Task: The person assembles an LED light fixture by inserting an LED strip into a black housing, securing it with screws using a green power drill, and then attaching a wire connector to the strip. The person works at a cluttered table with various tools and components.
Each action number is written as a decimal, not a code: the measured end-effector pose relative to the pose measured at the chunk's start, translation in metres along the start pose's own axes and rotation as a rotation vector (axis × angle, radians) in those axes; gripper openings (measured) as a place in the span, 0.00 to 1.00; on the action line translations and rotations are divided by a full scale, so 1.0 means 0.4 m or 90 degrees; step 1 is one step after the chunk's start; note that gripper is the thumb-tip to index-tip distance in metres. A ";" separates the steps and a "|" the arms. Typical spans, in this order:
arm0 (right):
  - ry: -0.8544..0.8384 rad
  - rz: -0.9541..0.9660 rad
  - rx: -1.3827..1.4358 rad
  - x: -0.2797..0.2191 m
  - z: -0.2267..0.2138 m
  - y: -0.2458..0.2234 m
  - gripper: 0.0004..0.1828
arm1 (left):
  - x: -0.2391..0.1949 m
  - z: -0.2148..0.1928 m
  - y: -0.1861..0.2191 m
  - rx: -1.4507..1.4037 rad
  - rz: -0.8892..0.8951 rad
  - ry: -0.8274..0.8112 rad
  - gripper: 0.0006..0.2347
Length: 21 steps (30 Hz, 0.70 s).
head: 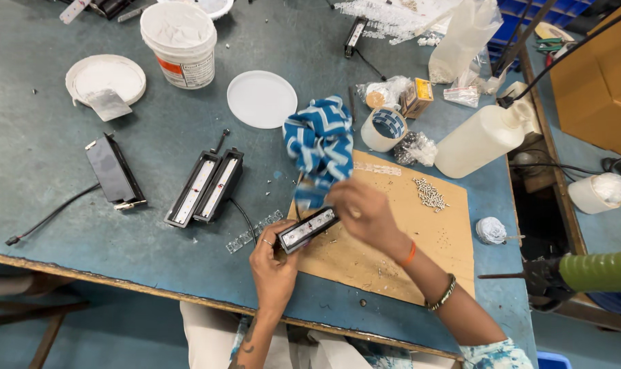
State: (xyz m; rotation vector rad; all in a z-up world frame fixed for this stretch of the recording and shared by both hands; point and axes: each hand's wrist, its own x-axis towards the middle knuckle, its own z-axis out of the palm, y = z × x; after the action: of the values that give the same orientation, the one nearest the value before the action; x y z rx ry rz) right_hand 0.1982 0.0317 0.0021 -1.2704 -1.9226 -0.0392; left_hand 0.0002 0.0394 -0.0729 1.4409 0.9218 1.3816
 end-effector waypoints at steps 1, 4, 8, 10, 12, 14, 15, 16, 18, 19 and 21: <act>-0.033 -0.009 0.020 -0.016 0.006 -0.016 0.12 | -0.001 0.000 -0.003 -0.006 0.005 -0.002 0.13; -0.114 -0.062 0.025 -0.045 0.025 -0.038 0.18 | -0.004 0.001 -0.012 -0.015 -0.088 -0.007 0.13; -0.220 -0.103 0.001 -0.052 0.041 -0.035 0.23 | -0.004 0.003 -0.024 -0.008 -0.037 0.000 0.14; -0.241 -0.107 -0.006 -0.053 0.042 -0.032 0.24 | -0.005 0.003 -0.028 0.004 -0.045 0.001 0.14; -0.256 -0.096 0.004 -0.050 0.041 -0.029 0.24 | -0.005 0.001 -0.029 0.019 -0.026 0.000 0.15; -0.263 -0.068 0.029 -0.045 0.038 -0.026 0.23 | -0.006 0.001 -0.027 0.026 -0.022 -0.002 0.15; -0.273 -0.062 0.040 -0.041 0.036 -0.024 0.23 | -0.006 0.002 -0.025 0.026 -0.026 -0.004 0.15; -0.281 -0.056 0.051 -0.037 0.036 -0.020 0.23 | -0.006 0.003 -0.023 0.026 -0.030 -0.006 0.15; -0.292 -0.038 0.057 -0.028 0.036 -0.018 0.22 | -0.005 0.005 -0.018 0.043 -0.035 -0.002 0.14; -0.295 -0.026 0.051 -0.025 0.038 -0.018 0.22 | -0.005 0.004 -0.015 0.052 -0.037 0.000 0.14; -0.273 -0.014 0.038 -0.020 0.043 -0.022 0.19 | -0.002 0.003 -0.011 0.049 -0.040 0.003 0.14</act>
State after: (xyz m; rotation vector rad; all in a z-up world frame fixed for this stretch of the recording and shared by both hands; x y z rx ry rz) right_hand 0.1823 0.0288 -0.0108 -1.2941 -2.2788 0.2991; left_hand 0.0017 0.0398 -0.0774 1.4543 1.0248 1.3164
